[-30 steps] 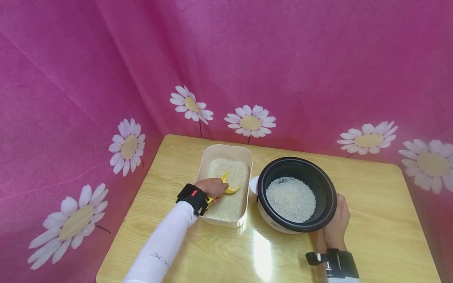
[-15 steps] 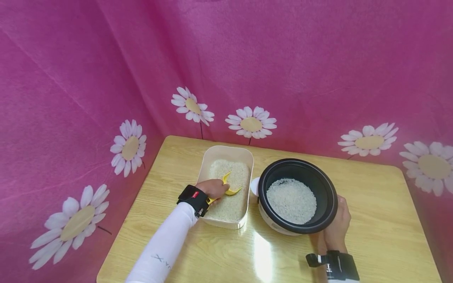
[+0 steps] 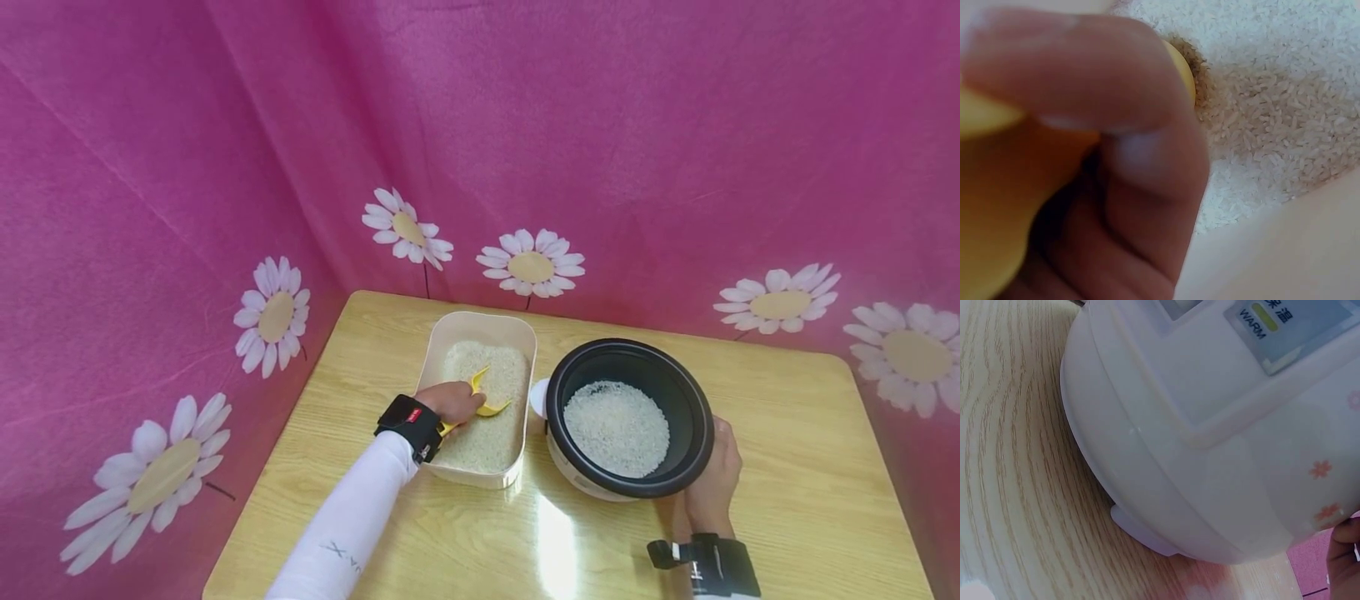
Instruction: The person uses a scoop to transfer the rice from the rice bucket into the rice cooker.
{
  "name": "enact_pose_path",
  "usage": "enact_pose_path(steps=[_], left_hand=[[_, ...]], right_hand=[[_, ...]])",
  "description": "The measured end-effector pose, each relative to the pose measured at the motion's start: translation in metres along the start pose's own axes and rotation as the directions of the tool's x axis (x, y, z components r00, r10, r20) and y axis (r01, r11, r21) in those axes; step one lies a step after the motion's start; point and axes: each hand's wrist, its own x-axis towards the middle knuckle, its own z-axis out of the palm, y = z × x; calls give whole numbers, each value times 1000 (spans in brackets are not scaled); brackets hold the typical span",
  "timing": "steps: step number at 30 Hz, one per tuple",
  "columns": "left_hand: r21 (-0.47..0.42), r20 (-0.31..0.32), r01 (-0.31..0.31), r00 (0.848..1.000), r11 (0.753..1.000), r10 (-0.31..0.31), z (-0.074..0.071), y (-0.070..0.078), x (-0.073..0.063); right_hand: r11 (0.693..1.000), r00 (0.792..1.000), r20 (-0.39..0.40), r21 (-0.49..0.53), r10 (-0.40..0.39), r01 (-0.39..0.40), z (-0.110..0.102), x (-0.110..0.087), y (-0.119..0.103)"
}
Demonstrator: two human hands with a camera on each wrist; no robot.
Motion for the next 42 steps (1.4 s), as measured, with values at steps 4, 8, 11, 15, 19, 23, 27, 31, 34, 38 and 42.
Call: enact_pose_path(steps=[4,8,11,15,19,23,27,31,34,38,42], left_hand=[[25,-9,-7,1000,1000,7,0,-1,1],[36,-6,3,1000,999,-3,1,-2,2],[37,3,12,1000,999,-12,1,-2,2],[42,7,8,1000,999,-9,1,-3,2],[52,1,0,1000,999,0,0,-2,2],[46,3,1,1000,999,-1,0,-1,2],[27,3,-5,1000,1000,5,0,-2,2],[7,11,11,1000,1000,-11,0,-3,3],[0,8,20,1000,1000,-20,1,-2,2],[4,1,13,1000,1000,-13,1,-1,1],[8,-4,4,1000,1000,-4,1,0,-1]], right_hand=[[1000,1000,-10,16,16,-16,1,1,1],[997,1000,-26,-77,-14,12,1,2,2],[991,999,-30,-134,-19,15,1,2,2],[957,996,-25,-279,-86,76,-1,4,4],[907,988,-14,-398,-156,138,-2,6,5],[912,990,-17,-391,-139,122,-3,7,5],[937,994,-24,-337,-107,93,-3,6,4],[933,992,-20,-344,-122,108,-3,4,4],[919,989,-20,-374,-144,126,-3,3,4],[909,986,-30,-393,-164,139,-3,3,4],[898,983,-35,-413,-183,152,-3,3,4]])
